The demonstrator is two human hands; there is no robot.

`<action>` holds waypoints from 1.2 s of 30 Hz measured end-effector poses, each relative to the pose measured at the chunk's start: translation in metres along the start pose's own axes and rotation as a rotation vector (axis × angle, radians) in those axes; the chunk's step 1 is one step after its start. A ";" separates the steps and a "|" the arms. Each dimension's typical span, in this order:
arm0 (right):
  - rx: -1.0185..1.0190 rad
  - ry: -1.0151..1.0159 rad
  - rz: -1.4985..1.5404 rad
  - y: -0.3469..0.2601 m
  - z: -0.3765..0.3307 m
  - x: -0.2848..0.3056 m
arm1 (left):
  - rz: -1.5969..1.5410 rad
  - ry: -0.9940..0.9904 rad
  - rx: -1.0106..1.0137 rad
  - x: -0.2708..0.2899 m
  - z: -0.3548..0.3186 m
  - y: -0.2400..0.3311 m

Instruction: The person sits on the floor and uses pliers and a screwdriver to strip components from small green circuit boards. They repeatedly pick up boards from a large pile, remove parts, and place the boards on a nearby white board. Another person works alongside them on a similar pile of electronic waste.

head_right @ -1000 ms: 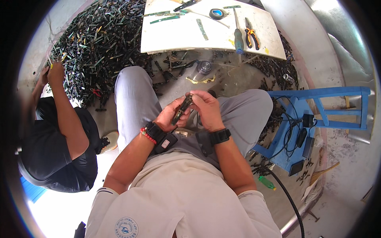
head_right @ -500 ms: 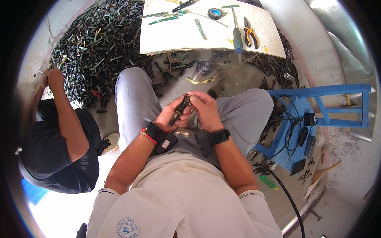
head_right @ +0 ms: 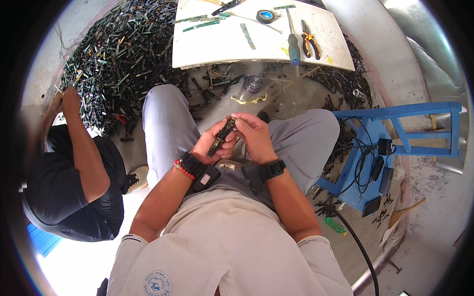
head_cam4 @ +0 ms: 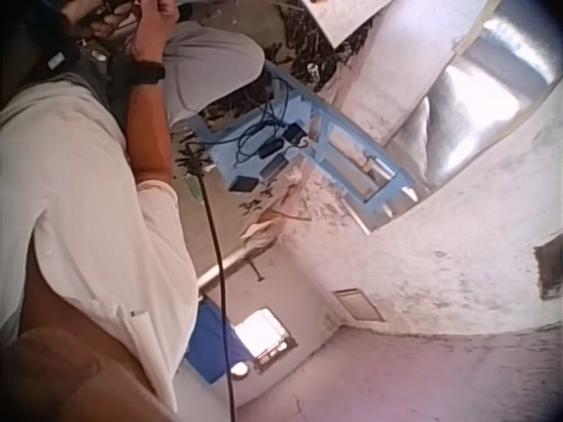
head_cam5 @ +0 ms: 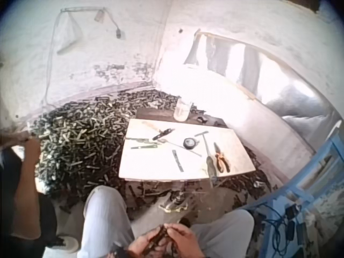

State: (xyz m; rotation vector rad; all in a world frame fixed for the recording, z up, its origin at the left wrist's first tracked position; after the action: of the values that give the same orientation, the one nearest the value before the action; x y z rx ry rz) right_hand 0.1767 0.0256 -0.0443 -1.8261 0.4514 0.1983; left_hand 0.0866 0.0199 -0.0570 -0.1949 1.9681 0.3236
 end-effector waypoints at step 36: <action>0.045 -0.051 0.004 -0.008 -0.002 -0.006 | -0.022 -0.009 0.033 -0.002 0.000 -0.001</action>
State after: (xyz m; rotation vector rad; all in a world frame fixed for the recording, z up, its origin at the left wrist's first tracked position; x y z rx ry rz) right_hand 0.1743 0.0273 -0.0349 -1.7726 0.4203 0.2351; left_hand 0.0872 0.0190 -0.0556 -0.1929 1.9593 0.2773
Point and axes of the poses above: each hand's wrist, its own z-axis towards the middle knuckle, its own x-axis out of the back of the hand, y = z × x, the point moved 9 cm from there along z, towards the middle knuckle, and after that the axes turned 9 degrees about -z, right-handed, at the moved point
